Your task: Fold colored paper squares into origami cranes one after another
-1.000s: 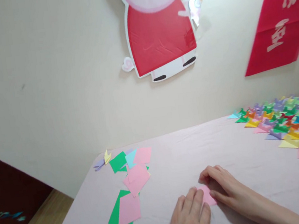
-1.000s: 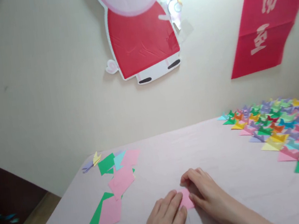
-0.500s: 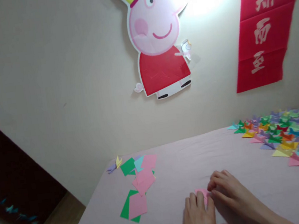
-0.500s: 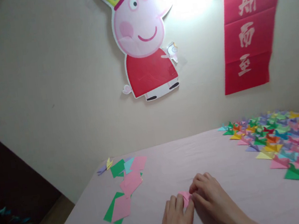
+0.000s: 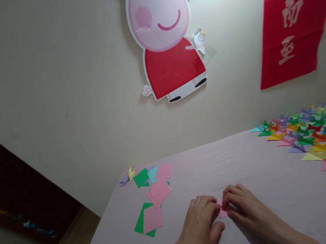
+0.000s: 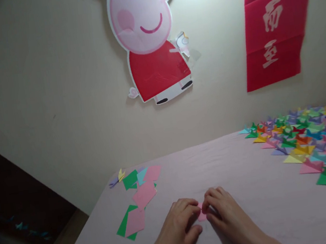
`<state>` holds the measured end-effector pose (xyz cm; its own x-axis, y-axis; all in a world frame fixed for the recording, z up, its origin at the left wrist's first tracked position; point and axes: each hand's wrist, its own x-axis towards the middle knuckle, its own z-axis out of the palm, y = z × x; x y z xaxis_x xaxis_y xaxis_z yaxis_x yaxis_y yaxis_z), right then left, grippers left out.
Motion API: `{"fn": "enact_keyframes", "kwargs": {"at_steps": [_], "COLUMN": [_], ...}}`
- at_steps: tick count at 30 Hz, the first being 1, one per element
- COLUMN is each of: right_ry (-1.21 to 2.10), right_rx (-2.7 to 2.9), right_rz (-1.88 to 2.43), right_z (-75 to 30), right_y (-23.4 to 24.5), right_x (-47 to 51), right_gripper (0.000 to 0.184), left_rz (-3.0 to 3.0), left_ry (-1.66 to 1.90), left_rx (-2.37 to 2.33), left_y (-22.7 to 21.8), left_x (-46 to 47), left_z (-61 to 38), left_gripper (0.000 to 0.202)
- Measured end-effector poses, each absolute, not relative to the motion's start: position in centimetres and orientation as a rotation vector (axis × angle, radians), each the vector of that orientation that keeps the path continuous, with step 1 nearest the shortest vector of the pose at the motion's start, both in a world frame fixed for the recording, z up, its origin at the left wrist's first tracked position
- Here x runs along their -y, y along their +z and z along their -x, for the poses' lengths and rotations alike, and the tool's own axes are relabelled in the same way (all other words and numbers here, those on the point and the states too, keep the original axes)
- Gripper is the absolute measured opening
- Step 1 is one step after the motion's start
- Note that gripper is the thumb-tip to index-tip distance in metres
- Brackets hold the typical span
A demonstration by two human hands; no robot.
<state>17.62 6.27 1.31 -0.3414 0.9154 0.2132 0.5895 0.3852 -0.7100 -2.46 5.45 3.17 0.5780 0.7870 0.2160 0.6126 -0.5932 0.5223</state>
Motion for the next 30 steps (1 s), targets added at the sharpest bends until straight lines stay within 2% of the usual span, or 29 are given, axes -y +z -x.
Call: {"fn": "enact_keyframes", "kwargs": {"at_steps": [5, 10, 20, 30], "right_ry": [0.726, 0.731, 0.821, 0.822], "right_rx": [2.103, 2.123, 2.100, 2.091], "right_rz": [1.281, 1.283, 1.283, 1.284], "right_z": [-18.5, -18.6, -18.9, -18.9], "right_y": [1.8, 1.6, 2.2, 1.9], "right_x": [-6.9, -7.0, -6.8, -7.1], "right_gripper": [0.013, 0.017, 0.012, 0.013], "left_rz": [-2.481, -2.554, -2.600, -2.394], "left_ry": [0.532, 0.561, 0.630, 0.796], "left_rx": [-1.261, -1.102, -1.020, -1.037], "left_y": [3.3, 3.3, 3.0, 2.5], "left_x": [-5.8, -6.6, -6.4, -6.4], "left_z": [1.9, 1.6, 1.6, 1.2], "left_gripper": [0.016, 0.019, 0.002, 0.013]}}
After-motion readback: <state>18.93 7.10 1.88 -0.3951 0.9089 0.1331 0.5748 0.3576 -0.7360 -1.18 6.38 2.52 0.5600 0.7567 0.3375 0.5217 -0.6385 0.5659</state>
